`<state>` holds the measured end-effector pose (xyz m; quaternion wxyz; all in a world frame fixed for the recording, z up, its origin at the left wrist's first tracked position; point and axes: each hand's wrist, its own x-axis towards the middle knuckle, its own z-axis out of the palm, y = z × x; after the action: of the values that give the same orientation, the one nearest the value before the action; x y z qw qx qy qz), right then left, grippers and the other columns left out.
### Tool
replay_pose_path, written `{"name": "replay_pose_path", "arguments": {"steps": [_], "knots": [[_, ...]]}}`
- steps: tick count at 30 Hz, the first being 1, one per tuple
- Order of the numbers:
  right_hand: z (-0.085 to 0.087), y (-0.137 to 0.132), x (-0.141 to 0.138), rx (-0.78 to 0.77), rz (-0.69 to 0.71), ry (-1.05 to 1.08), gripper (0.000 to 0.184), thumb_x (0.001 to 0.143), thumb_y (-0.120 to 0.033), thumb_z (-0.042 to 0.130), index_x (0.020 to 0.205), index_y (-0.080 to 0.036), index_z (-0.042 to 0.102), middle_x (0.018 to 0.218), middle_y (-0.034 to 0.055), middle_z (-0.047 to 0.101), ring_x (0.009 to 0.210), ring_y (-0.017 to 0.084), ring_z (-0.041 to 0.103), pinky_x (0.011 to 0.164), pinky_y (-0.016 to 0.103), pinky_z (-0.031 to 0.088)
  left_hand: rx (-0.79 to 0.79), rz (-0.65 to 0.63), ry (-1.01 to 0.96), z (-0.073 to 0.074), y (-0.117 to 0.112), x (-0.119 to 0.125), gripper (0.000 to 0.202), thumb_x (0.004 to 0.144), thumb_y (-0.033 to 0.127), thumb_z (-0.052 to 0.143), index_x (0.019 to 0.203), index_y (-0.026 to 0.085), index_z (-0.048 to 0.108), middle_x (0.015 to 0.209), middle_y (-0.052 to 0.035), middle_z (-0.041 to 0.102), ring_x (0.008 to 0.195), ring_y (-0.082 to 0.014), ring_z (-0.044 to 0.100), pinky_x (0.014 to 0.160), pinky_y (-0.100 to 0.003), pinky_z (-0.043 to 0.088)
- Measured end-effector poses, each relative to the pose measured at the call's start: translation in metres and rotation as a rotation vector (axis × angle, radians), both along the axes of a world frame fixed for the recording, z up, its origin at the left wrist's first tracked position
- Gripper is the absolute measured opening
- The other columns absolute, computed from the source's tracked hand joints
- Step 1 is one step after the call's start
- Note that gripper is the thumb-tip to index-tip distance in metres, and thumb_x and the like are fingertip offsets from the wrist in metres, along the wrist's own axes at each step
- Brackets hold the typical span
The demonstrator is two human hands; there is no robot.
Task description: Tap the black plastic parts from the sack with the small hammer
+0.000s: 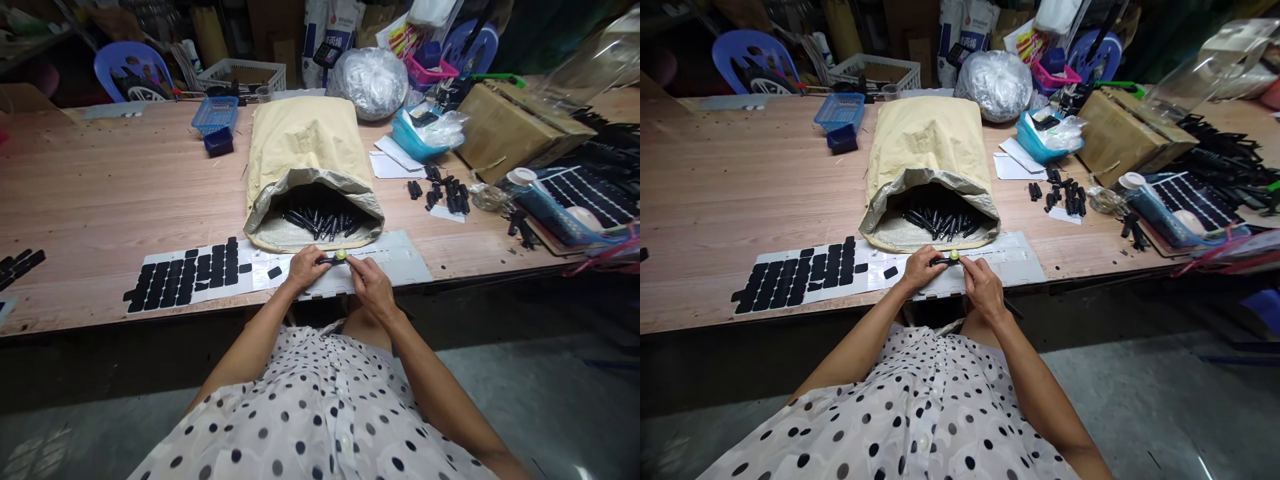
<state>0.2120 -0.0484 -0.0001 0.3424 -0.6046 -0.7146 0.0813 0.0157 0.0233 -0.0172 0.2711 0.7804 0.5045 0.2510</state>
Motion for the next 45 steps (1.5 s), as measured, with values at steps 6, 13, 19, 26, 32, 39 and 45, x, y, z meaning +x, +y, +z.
{"name": "replay_pose_path", "arguments": {"steps": [6, 13, 19, 26, 32, 39, 45], "knots": [[0.005, 0.001, -0.011, -0.026, 0.047, -0.031, 0.042, 0.103, -0.030, 0.039, 0.132, -0.030, 0.069, 0.091, 0.0059, 0.064, 0.085, 0.019, 0.064, 0.079, 0.029, 0.053, -0.016, 0.004, 0.024, 0.003, -0.001, 0.002, 0.011, 0.083, 0.028, 0.072, 0.094, 0.025, 0.075, 0.089, -0.0010, 0.065, 0.089, -0.0195, 0.061, 0.083, -0.031, 0.050], [0.001, 0.007, -0.008, -0.026, 0.006, -0.061, 0.040, 0.102, -0.030, 0.041, 0.128, -0.029, 0.071, 0.093, 0.0065, 0.066, 0.086, 0.019, 0.064, 0.078, 0.029, 0.052, -0.022, 0.016, 0.021, 0.006, -0.002, 0.004, 0.011, 0.082, 0.026, 0.072, 0.092, 0.025, 0.075, 0.090, -0.0013, 0.065, 0.093, -0.0207, 0.062, 0.086, -0.032, 0.050], [-0.006, 0.035, 0.021, 0.003, -0.096, -0.173, 0.035, 0.099, -0.029, 0.046, 0.123, -0.027, 0.072, 0.097, 0.0074, 0.066, 0.090, 0.021, 0.062, 0.077, 0.030, 0.048, -0.042, 0.015, 0.031, 0.009, -0.003, 0.004, 0.015, 0.079, 0.023, 0.071, 0.093, 0.023, 0.074, 0.091, -0.0019, 0.065, 0.092, -0.0216, 0.063, 0.087, -0.034, 0.052], [-0.028, 0.056, 0.041, 0.005, -0.103, -0.252, 0.029, 0.094, -0.024, 0.051, 0.110, -0.026, 0.076, 0.092, 0.0077, 0.063, 0.089, 0.023, 0.053, 0.078, 0.034, 0.041, -0.057, 0.011, 0.016, 0.010, -0.003, 0.003, 0.016, 0.079, 0.022, 0.070, 0.095, 0.025, 0.074, 0.093, -0.0014, 0.066, 0.091, -0.0208, 0.063, 0.088, -0.034, 0.052], [-0.032, 0.053, 0.033, 0.001, -0.154, -0.273, 0.031, 0.095, -0.024, 0.048, 0.113, -0.026, 0.074, 0.096, 0.0089, 0.062, 0.090, 0.024, 0.050, 0.079, 0.035, 0.038, -0.059, -0.014, 0.000, 0.008, -0.004, -0.003, 0.016, 0.084, 0.027, 0.067, 0.098, 0.025, 0.075, 0.093, -0.0016, 0.067, 0.089, -0.0204, 0.062, 0.087, -0.033, 0.051], [-0.033, 0.053, 0.031, -0.009, -0.184, -0.306, 0.030, 0.092, -0.025, 0.050, 0.111, -0.025, 0.073, 0.097, 0.0092, 0.062, 0.091, 0.025, 0.049, 0.079, 0.036, 0.038, -0.053, -0.020, 0.004, 0.003, -0.002, -0.005, 0.018, 0.089, 0.030, 0.061, 0.098, 0.025, 0.075, 0.095, -0.0022, 0.067, 0.094, -0.0207, 0.063, 0.089, -0.033, 0.049], [-0.032, 0.053, 0.029, -0.022, -0.193, -0.308, 0.029, 0.092, -0.025, 0.050, 0.110, -0.024, 0.073, 0.099, 0.0099, 0.061, 0.092, 0.025, 0.049, 0.081, 0.036, 0.037, -0.051, -0.018, 0.016, 0.004, -0.003, -0.006, 0.018, 0.090, 0.031, 0.061, 0.098, 0.025, 0.075, 0.097, -0.0025, 0.068, 0.096, -0.0212, 0.063, 0.090, -0.033, 0.049]]}}
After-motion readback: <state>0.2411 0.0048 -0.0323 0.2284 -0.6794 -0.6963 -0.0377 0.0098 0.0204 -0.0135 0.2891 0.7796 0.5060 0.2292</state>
